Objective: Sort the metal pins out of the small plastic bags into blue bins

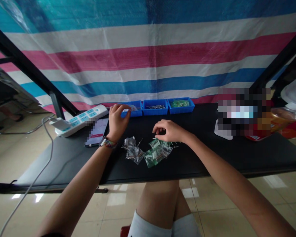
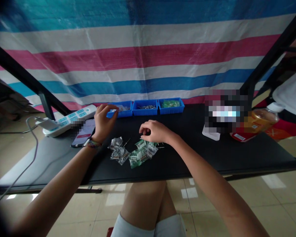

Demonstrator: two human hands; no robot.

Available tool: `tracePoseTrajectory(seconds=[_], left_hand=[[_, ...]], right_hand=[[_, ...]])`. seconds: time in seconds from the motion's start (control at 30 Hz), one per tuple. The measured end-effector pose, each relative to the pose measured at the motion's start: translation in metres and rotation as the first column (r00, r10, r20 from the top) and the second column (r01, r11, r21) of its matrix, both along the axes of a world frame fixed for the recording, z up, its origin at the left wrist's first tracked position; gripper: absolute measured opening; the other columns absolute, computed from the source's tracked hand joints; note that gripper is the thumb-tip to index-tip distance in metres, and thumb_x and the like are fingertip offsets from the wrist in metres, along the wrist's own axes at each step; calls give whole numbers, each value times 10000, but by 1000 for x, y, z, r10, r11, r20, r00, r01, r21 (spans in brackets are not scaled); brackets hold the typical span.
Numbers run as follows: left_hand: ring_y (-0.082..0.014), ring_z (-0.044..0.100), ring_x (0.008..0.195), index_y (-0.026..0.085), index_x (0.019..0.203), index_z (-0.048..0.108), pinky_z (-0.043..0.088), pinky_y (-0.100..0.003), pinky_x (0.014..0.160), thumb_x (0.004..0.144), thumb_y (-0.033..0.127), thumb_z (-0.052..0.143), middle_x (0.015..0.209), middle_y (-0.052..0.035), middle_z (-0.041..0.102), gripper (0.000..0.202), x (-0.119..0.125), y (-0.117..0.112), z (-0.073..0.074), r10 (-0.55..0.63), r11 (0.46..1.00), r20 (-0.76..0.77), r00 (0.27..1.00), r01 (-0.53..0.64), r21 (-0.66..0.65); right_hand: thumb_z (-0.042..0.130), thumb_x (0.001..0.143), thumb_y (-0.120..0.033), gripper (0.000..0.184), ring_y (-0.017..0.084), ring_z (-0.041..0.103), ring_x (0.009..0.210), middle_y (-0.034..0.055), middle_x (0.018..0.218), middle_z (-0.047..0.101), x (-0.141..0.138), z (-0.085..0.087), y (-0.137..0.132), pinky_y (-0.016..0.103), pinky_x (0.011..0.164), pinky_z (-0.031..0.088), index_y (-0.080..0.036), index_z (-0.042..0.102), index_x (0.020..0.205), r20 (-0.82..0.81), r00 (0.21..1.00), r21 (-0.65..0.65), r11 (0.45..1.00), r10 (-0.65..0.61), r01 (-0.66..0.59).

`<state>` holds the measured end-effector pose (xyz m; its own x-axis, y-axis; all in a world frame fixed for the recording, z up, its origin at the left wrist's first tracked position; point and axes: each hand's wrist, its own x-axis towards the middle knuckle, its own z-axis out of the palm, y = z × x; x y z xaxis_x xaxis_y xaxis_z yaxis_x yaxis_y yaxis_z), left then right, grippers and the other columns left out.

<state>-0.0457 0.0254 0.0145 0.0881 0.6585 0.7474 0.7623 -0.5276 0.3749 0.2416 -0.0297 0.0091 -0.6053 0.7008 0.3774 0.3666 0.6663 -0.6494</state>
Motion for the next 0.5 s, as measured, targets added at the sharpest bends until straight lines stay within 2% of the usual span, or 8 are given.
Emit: tracePoseTrajectory(seconds=[0.1,0.2,0.37,0.5], left_hand=[[-328,635,1160,233,1033,766,510,-507,1050,996,301,652,1182,-115,705,138,-14,8,-4,92,996,0,996,-92,2],[-343,629,1167,232,1005,776,512,-514,1038,993,310,642,1210,-126,690,156,-20,12,-7,140,990,-62,988,-141,-25],[-370,613,1128,240,1019,812,500,-541,1011,981,355,643,1158,-130,710,208,-20,14,-14,147,986,-181,972,-157,-46],[-420,578,1189,238,1138,823,461,-606,1037,977,410,644,1232,-160,719,296,-19,16,-22,133,986,-210,969,-150,-68]], right_hand=[[864,756,-119,185,212,633,842,27,838,731,2,1,0,345,793,474,-224,793,891,64,997,15,999,34,-35],[846,742,-85,238,190,643,800,14,819,726,1,1,1,322,767,482,-230,821,930,44,997,-62,996,64,-61],[817,776,-158,229,175,687,777,8,814,737,1,3,3,310,760,526,-202,826,1000,-123,990,-253,962,76,-105],[875,750,-264,281,168,687,773,5,804,720,2,4,7,315,771,551,-171,806,1006,-325,946,-409,901,5,-145]])
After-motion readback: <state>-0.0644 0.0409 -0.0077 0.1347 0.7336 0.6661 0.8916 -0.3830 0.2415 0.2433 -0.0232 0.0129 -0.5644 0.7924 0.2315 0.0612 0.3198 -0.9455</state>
